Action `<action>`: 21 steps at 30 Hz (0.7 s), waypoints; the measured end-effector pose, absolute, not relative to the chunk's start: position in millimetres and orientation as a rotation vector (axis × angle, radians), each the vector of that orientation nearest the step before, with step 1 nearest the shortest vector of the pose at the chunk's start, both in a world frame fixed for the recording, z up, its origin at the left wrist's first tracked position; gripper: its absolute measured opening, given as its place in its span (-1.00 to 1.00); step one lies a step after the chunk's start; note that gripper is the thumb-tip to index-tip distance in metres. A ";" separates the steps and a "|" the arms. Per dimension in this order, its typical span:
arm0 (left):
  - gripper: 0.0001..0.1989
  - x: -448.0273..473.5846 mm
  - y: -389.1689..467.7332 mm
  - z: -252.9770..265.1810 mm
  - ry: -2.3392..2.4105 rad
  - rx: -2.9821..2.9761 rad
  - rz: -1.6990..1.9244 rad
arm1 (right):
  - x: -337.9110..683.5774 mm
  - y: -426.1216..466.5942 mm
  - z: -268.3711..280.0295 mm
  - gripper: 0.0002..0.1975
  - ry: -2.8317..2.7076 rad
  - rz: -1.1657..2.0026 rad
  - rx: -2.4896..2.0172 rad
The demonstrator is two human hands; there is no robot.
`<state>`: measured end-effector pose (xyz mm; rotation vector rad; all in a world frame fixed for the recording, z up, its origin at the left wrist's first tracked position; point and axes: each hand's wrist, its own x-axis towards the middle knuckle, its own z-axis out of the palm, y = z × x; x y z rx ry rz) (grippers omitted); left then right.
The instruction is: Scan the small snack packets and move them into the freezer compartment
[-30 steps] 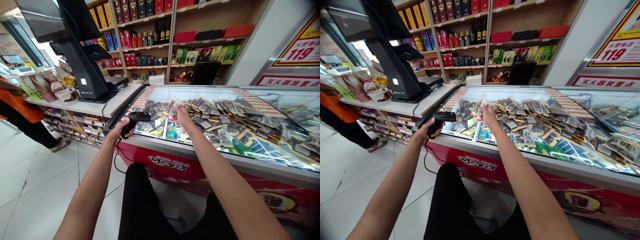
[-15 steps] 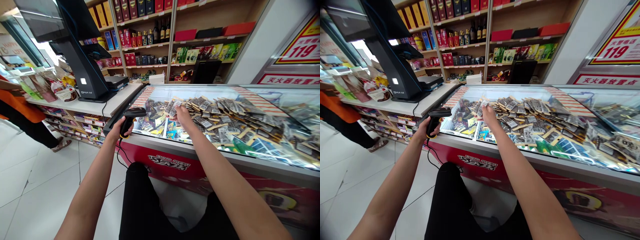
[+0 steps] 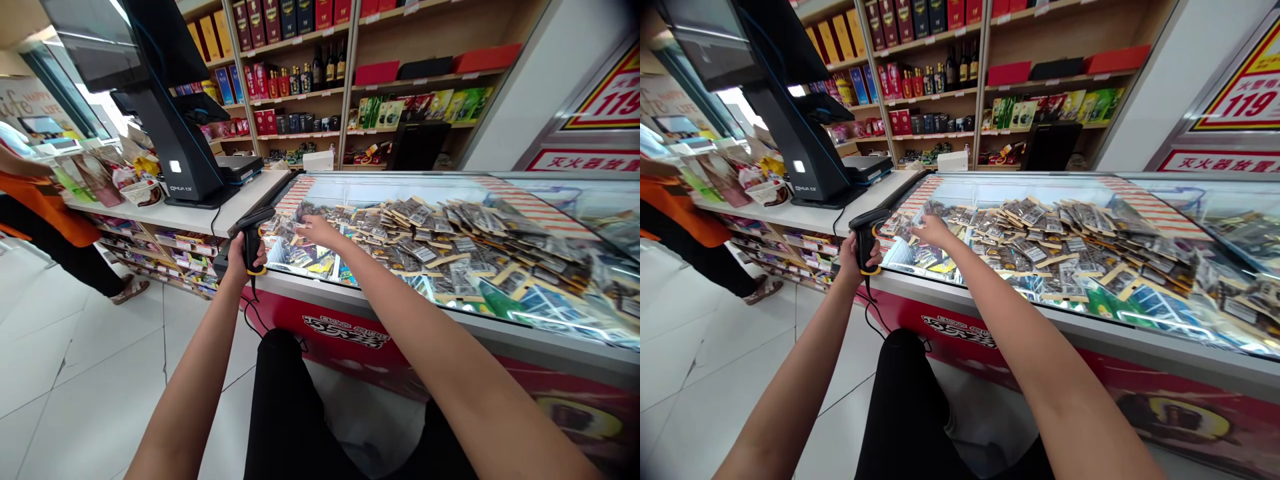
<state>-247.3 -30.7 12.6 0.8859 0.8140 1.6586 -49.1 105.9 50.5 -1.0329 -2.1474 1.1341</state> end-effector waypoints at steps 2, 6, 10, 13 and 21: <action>-0.52 -246.4 -30.8 13.2 0.819 0.897 1.653 | -48.6 112.9 47.2 -0.56 -2.279 0.782 -1.063; -0.52 -243.8 -31.6 15.5 0.842 0.874 1.606 | -23.1 136.6 42.7 -0.51 -2.337 0.107 -1.387; -0.54 -242.3 -32.8 17.1 0.828 0.868 1.596 | -2.1 163.2 36.7 -0.42 -2.404 0.001 -1.690; -0.54 -242.8 -33.1 16.3 0.844 0.898 1.576 | 0.2 174.2 35.5 -0.55 -2.466 0.015 -1.630; -0.56 -244.6 -33.4 13.9 0.828 0.973 1.563 | -11.8 164.8 47.0 -0.46 -2.494 0.215 -1.557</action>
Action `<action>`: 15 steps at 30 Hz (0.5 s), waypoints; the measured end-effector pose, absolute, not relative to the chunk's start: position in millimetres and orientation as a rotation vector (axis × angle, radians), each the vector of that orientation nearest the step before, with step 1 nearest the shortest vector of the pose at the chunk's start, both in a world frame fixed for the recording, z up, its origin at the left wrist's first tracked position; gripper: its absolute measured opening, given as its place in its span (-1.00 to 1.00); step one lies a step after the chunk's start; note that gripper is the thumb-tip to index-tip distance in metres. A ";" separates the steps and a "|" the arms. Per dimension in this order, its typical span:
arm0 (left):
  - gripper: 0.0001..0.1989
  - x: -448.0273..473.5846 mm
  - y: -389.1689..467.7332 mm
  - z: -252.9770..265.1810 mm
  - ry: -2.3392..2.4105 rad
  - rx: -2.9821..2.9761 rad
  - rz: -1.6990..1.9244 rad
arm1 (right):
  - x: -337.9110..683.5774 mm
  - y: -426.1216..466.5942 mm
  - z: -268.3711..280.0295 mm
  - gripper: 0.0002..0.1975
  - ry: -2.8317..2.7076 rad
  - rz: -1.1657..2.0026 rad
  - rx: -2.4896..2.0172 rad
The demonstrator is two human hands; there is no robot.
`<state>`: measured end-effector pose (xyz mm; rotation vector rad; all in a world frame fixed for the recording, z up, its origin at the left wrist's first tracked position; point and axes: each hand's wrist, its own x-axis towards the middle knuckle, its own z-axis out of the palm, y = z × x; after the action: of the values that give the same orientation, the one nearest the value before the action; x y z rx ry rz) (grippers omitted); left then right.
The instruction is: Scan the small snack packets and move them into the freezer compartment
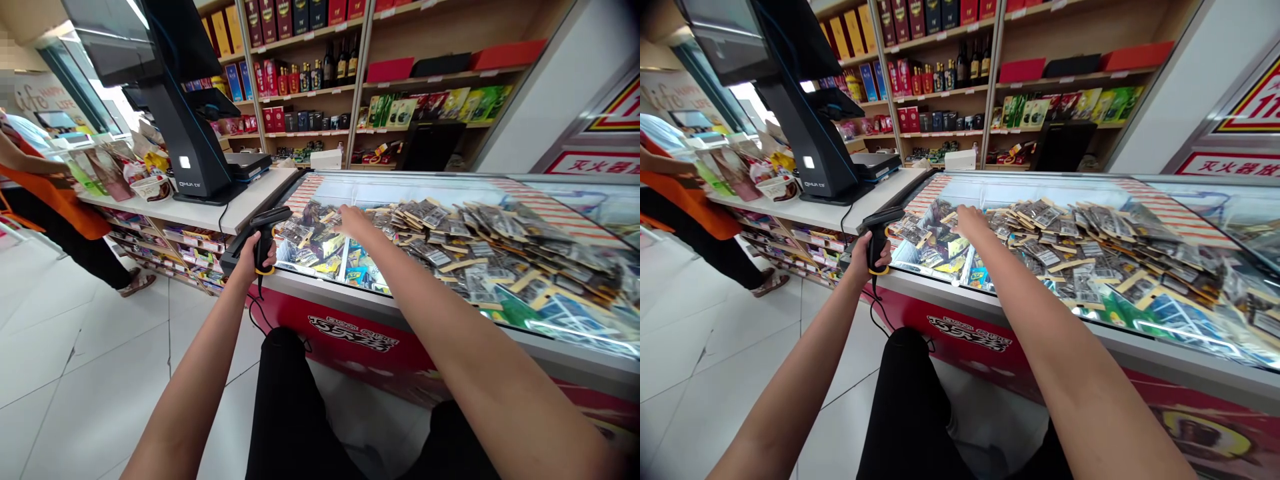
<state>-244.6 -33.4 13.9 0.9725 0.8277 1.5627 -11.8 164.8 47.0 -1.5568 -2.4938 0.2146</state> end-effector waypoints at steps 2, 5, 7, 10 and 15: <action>-0.56 -244.2 -33.5 15.4 0.837 0.938 1.565 | -13.7 162.4 49.0 -0.30 -2.462 0.221 -1.649; -0.57 -244.4 -32.9 16.5 0.827 0.907 1.567 | -14.5 158.6 52.9 -0.32 -2.476 0.274 -1.739; -0.59 -245.3 -32.2 16.5 0.804 0.919 1.557 | -12.5 154.0 55.2 -0.40 -2.469 0.271 -1.704; -0.59 -246.7 -32.9 17.3 0.787 0.948 1.523 | -4.5 144.5 55.4 -0.50 -2.302 0.342 -1.452; -0.58 -237.3 -35.9 20.9 0.734 0.978 1.492 | 19.4 135.3 43.7 -0.48 -1.630 1.093 -0.907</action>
<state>-237.3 -35.9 20.9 0.9780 0.7337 1.4923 19.4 135.3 43.7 -0.9069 -1.6303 1.0927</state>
